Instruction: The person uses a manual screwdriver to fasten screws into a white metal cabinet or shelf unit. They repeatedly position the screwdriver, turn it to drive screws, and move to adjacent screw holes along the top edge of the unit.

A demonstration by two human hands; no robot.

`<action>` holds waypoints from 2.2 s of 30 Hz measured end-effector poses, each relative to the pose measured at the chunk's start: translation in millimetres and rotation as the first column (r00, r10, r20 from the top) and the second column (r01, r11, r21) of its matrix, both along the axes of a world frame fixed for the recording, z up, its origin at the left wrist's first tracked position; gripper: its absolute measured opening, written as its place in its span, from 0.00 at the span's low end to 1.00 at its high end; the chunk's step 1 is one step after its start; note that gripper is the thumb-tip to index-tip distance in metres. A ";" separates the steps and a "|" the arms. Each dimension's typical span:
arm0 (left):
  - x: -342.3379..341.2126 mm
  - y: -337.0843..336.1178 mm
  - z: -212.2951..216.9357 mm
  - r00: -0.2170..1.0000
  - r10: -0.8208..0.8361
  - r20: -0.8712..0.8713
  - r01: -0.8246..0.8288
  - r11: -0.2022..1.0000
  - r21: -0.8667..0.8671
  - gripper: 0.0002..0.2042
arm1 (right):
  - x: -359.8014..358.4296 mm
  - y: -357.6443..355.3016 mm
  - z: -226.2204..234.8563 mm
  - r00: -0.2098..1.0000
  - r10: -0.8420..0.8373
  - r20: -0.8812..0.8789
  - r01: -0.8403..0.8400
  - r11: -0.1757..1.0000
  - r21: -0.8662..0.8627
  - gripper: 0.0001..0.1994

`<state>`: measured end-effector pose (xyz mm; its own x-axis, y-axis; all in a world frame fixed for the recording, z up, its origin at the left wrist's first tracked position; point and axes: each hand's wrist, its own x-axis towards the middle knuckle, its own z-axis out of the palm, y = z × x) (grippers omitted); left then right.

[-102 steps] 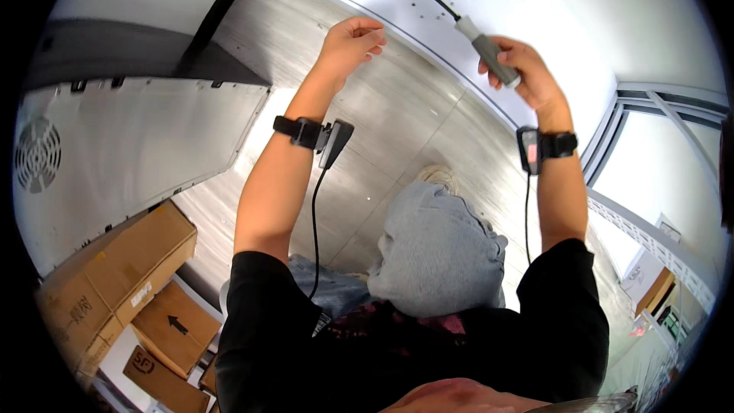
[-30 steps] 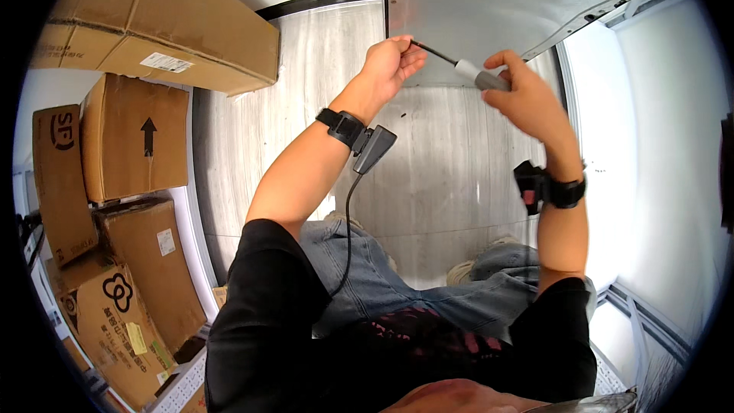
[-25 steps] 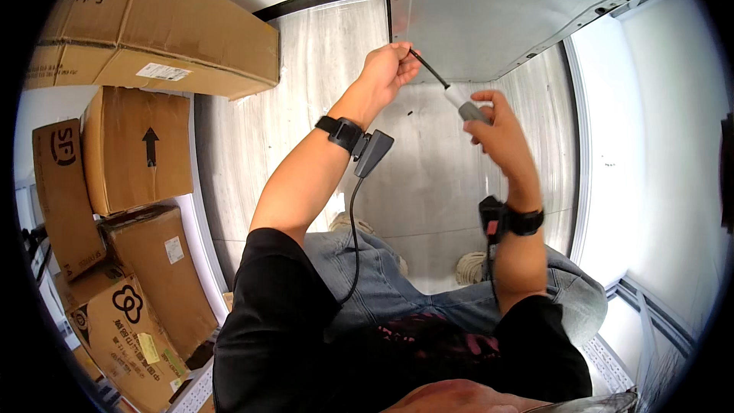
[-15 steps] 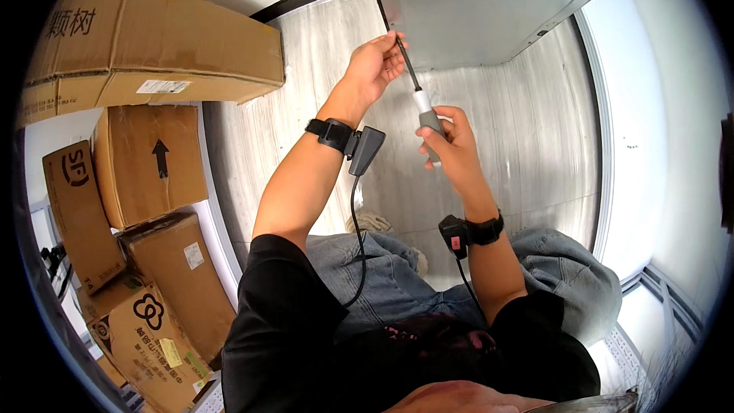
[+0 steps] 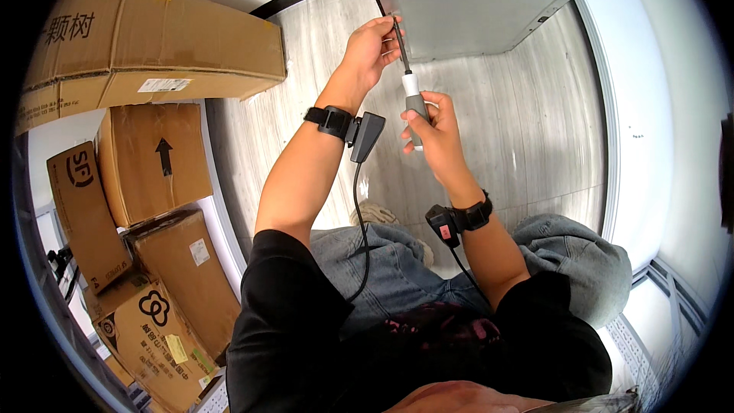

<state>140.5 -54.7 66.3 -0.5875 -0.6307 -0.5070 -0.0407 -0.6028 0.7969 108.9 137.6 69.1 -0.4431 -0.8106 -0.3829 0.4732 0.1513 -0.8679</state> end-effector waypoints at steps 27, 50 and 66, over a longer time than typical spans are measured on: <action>-0.2 0.8 1.3 0.999 0.036 0.031 -0.035 0.999 -0.020 0.10 | 2.3 -2.3 -1.8 0.994 0.000 0.107 0.001 1.000 -0.012 0.19; 4.8 -3.1 10.5 0.989 -0.145 0.008 0.145 0.989 -0.009 0.13 | -7.3 -4.3 1.1 0.937 0.051 0.347 -0.012 0.993 -0.114 0.15; 4.1 -7.9 6.8 0.977 -0.104 0.185 0.123 0.988 -0.095 0.11 | 14.4 -6.5 -4.1 0.916 -0.101 0.388 0.108 0.994 0.003 0.16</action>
